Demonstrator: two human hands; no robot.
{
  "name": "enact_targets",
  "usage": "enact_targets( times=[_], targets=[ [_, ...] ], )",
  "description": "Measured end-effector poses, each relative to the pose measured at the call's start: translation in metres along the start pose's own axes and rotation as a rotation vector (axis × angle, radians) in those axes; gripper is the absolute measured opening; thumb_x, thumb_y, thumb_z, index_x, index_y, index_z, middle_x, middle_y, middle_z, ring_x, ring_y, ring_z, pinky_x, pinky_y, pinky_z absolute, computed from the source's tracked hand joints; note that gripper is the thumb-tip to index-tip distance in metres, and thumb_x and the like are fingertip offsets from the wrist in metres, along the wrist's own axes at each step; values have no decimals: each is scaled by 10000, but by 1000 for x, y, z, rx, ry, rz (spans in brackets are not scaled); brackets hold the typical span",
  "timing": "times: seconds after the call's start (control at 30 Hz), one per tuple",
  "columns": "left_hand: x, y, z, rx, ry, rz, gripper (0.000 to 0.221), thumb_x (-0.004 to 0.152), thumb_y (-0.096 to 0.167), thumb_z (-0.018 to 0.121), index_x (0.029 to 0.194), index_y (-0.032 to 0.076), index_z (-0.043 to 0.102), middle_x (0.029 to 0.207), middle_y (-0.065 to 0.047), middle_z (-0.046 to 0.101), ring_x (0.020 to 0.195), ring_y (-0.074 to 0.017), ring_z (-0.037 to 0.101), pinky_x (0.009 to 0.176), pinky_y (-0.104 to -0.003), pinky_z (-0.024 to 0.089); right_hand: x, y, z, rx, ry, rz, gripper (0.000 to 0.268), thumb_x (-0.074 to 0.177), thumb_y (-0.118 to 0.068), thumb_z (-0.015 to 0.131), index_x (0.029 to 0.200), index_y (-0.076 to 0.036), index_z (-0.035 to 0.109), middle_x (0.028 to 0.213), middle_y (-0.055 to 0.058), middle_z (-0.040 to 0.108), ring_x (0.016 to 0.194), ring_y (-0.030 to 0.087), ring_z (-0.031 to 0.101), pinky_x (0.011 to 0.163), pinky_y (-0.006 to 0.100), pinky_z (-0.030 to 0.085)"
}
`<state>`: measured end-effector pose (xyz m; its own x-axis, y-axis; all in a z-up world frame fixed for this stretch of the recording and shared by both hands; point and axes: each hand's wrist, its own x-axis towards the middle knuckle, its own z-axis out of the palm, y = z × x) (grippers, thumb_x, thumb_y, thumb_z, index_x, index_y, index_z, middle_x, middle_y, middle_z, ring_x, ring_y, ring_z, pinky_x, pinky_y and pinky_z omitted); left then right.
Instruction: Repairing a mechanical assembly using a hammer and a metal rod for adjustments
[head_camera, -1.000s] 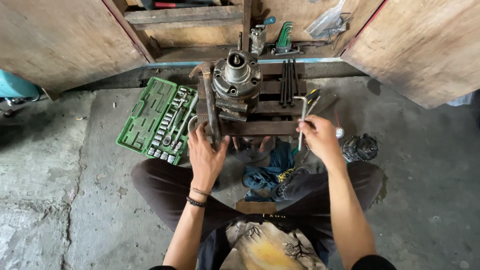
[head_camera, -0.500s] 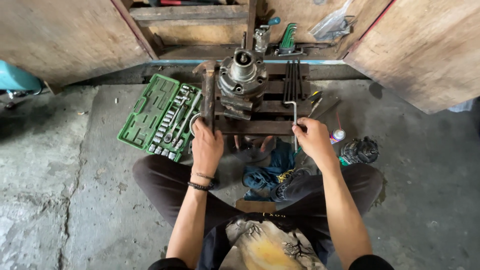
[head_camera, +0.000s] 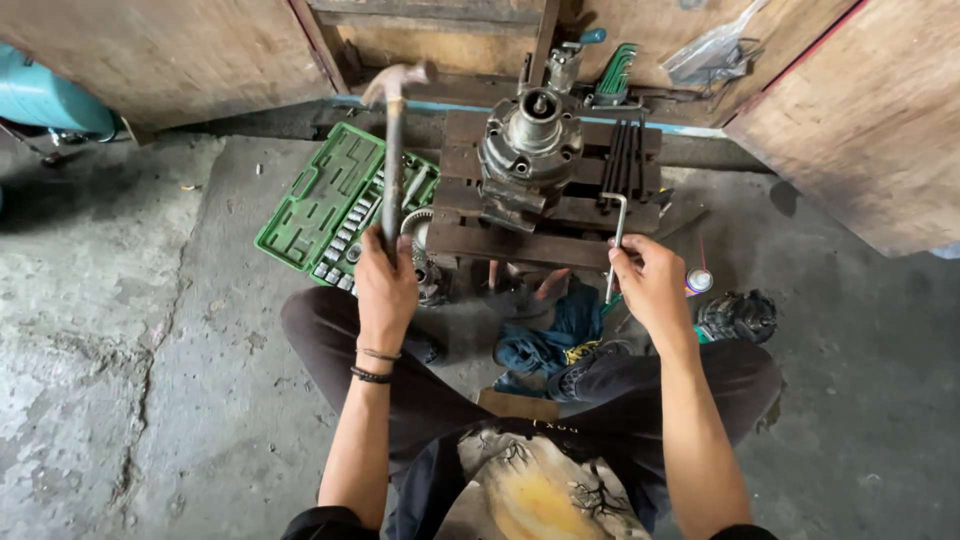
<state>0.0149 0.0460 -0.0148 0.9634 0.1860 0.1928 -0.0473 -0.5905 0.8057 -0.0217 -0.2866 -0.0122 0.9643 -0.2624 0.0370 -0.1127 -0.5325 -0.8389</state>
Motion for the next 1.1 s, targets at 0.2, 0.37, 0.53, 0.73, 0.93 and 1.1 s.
enact_targets(
  times=[0.2, 0.37, 0.53, 0.73, 0.93, 1.1],
  targets=[
    [-12, -45, 7, -68, 80, -60, 305, 1067, 266, 556, 1171, -18, 516, 786, -277, 677, 741, -478, 705, 618, -528, 522, 14, 1, 16, -36, -21, 8, 236, 927, -157, 722, 1093, 8, 755, 975, 218, 747, 795, 340, 737, 665, 436, 620],
    [-60, -113, 54, -59, 150, -170, 381, 1056, 298, 603, 1150, -69, 558, 752, -347, 656, 751, -523, 689, 633, -595, 504, 11, -1, 23, -43, -38, -28, 227, 915, -151, 746, 1069, 16, 753, 984, 234, 744, 783, 370, 730, 596, 443, 611],
    [-130, -188, 98, -78, 3, -497, 482, 1022, 509, 548, 982, 34, 621, 708, -262, 662, 756, -476, 699, 659, -578, 514, -15, 27, 46, 359, -87, 65, 217, 949, -62, 678, 1127, 62, 679, 1063, 239, 724, 744, 271, 734, 614, 372, 639],
    [-150, -230, 134, -116, -219, -670, 550, 978, 544, 573, 886, 4, 621, 647, -253, 630, 710, -453, 688, 648, -543, 505, -38, 16, 69, 480, -86, 119, 240, 935, -54, 677, 1118, 99, 654, 1050, 254, 718, 630, 258, 720, 565, 341, 643],
    [-137, -259, 167, -2, -436, -625, 578, 940, 474, 549, 634, -5, 657, 510, -217, 616, 696, -441, 719, 587, -573, 476, -40, 49, 69, 486, -76, 141, 249, 950, -46, 668, 1133, 120, 641, 1034, 246, 701, 640, 258, 711, 588, 358, 643],
    [-160, -339, 230, 652, -102, 610, 351, 920, 293, 623, 600, 149, 605, 468, -73, 537, 395, -288, 600, 319, -383, 443, -29, 42, 35, 277, -98, 76, 259, 949, -75, 696, 1151, 86, 676, 993, 249, 714, 638, 296, 743, 537, 366, 638]
  ],
)
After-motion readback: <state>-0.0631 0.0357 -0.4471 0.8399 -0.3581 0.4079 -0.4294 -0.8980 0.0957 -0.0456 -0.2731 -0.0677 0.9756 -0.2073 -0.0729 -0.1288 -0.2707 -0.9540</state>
